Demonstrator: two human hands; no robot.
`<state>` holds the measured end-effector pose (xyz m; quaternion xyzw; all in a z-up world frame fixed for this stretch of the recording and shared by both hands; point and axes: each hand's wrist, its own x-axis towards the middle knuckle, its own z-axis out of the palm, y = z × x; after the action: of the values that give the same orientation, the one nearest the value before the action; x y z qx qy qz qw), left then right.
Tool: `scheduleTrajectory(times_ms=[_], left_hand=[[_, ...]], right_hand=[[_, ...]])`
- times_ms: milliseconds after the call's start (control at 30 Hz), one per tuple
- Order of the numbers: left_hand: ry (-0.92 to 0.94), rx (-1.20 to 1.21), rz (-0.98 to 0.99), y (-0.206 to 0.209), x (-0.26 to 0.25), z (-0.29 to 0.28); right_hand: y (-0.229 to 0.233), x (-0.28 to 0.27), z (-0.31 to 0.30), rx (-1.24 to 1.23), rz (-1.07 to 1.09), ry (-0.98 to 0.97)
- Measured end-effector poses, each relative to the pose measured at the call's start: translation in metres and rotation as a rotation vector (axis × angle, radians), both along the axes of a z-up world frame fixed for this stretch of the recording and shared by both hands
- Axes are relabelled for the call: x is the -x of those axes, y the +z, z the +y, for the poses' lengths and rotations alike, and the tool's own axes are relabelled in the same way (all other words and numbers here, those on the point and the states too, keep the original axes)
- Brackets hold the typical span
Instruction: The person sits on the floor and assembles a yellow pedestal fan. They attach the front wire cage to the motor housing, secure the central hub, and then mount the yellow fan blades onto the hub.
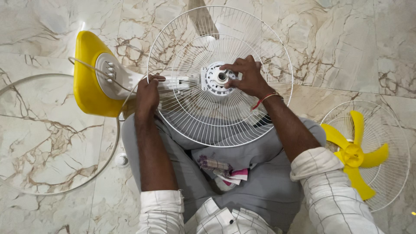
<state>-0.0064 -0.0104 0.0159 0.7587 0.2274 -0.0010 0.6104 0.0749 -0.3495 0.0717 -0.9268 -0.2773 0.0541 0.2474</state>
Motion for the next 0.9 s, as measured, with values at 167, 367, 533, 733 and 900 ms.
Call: scheduleTrajectory(times_ms=[167, 367, 533, 733, 900], left_hand=[[-0.016, 0.006, -0.049, -0.009, -0.005, 0.002], [-0.018, 0.025, -0.097, -0.023, -0.005, 0.005], [-0.020, 0.062, -0.094, -0.028, -0.008, 0.008], [0.056, 0.080, -0.030, -0.023, -0.006, 0.007], [0.205, 0.289, -0.218, -0.001, -0.004, 0.002]], right_hand=[[-0.001, 0.013, 0.006, -0.069, -0.005, -0.035], [-0.004, 0.022, 0.012, -0.079, -0.108, -0.031], [0.000, 0.037, 0.031, -0.054, -0.120, -0.127], [0.051, 0.115, 0.033, -0.186, -0.030, -0.149], [0.079, 0.207, 0.020, -0.168, 0.938, 0.474]])
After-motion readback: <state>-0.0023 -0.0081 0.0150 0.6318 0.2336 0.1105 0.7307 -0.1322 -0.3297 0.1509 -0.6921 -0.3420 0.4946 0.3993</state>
